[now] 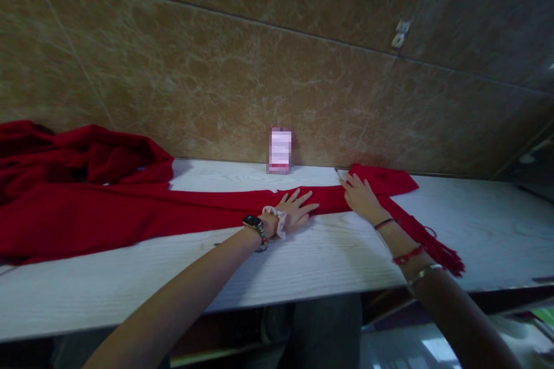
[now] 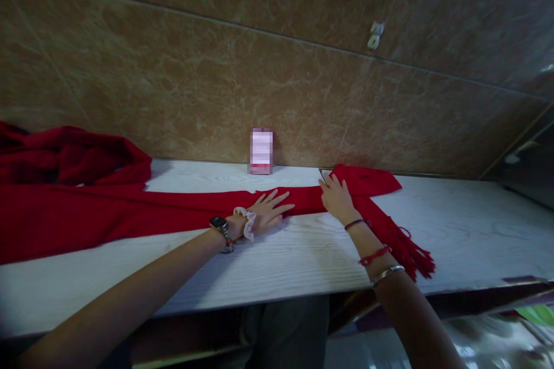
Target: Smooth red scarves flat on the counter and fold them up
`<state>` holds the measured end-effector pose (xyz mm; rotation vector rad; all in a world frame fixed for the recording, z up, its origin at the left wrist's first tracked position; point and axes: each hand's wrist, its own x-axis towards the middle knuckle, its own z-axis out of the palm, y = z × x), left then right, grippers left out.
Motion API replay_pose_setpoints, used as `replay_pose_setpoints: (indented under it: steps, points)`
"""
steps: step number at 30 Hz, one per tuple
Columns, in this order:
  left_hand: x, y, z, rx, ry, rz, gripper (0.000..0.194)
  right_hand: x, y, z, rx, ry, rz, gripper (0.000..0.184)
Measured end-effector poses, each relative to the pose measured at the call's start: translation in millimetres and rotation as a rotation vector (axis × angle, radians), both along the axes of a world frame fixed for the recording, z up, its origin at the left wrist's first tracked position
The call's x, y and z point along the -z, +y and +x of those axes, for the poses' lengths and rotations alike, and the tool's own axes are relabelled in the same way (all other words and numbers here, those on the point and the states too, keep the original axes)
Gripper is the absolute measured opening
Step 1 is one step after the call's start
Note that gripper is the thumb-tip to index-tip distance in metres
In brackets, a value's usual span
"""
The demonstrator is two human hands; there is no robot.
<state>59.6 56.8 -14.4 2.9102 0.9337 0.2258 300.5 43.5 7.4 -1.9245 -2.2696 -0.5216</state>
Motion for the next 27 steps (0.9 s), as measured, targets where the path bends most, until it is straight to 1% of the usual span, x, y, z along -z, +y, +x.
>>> replay_pose_setpoints:
  steps: [1, 2, 3, 5, 6, 8, 11, 13, 15, 16, 17, 18, 20, 21, 23, 25, 27]
  points:
    - [-0.9, 1, 1, -0.019, -0.02, 0.002, 0.045, -2.7, 3, -9, -0.076, 0.028, 0.029, 0.043]
    - [-1.6, 1, 2, -0.036, -0.036, 0.008, 0.045, -3.6, 6, -18, -0.176, 0.065, 0.015, 0.043]
    - [-1.8, 1, 2, -0.048, -0.043, 0.014, 0.046, -2.8, 9, -27, -0.271, 0.094, -0.036, 0.043]
    - [-0.7, 1, 1, -0.06, -0.019, 0.012, 0.049, 3.3, 12, -40, -0.354, 0.132, -0.12, 0.041]
    - [0.5, 1, 1, -0.06, 0.003, 0.005, 0.05, 7.9, 12, -42, -0.35, 0.14, -0.14, 0.04]
    - [3.7, 1, -1, -0.061, 0.029, 0.004, 0.052, 17.1, 9, -38, -0.271, 0.132, -0.137, 0.04]
    - [7.7, 1, -3, -0.042, 0.038, 0.034, 0.05, 24.4, 3, -18, -0.113, 0.092, -0.129, 0.043]
    - [8.4, 1, -3, -0.039, 0.043, 0.042, 0.049, 22.8, 0, -5, 0.016, 0.059, -0.145, 0.045]
    - [7.4, 1, -3, -0.042, 0.046, 0.036, 0.049, 17.7, 1, 3, 0.134, 0.024, -0.159, 0.045]
    - [6.6, 0, -4, -0.044, 0.045, 0.031, 0.048, 14.7, 3, 3, 0.165, 0.009, -0.147, 0.045]
    - [5.8, 0, -4, -0.045, 0.041, 0.028, 0.048, 12.1, 6, 0, 0.163, 0.003, -0.116, 0.044]
    - [5.0, -1, -4, -0.044, 0.033, 0.029, 0.047, 10.1, 10, -5, 0.126, 0.005, -0.074, 0.044]
    - [4.2, -1, -4, -0.049, 0.012, 0.038, 0.046, 9.0, 18, -20, -0.031, 0.034, -0.013, 0.044]
    - [4.2, -1, -5, -0.053, 0.004, 0.044, 0.045, 10.0, 22, -28, -0.128, 0.055, -0.013, 0.044]
    - [4.9, -1, -5, -0.073, -0.009, 0.052, 0.044, 14.1, 29, -43, -0.284, 0.097, -0.065, 0.042]
    - [6.3, -1, -5, -0.103, -0.021, 0.062, 0.044, 18.6, 34, -51, -0.347, 0.134, -0.112, 0.04]
    - [8.0, -1, -6, -0.12, -0.029, 0.072, 0.045, 21.1, 35, -50, -0.334, 0.16, -0.125, 0.04]
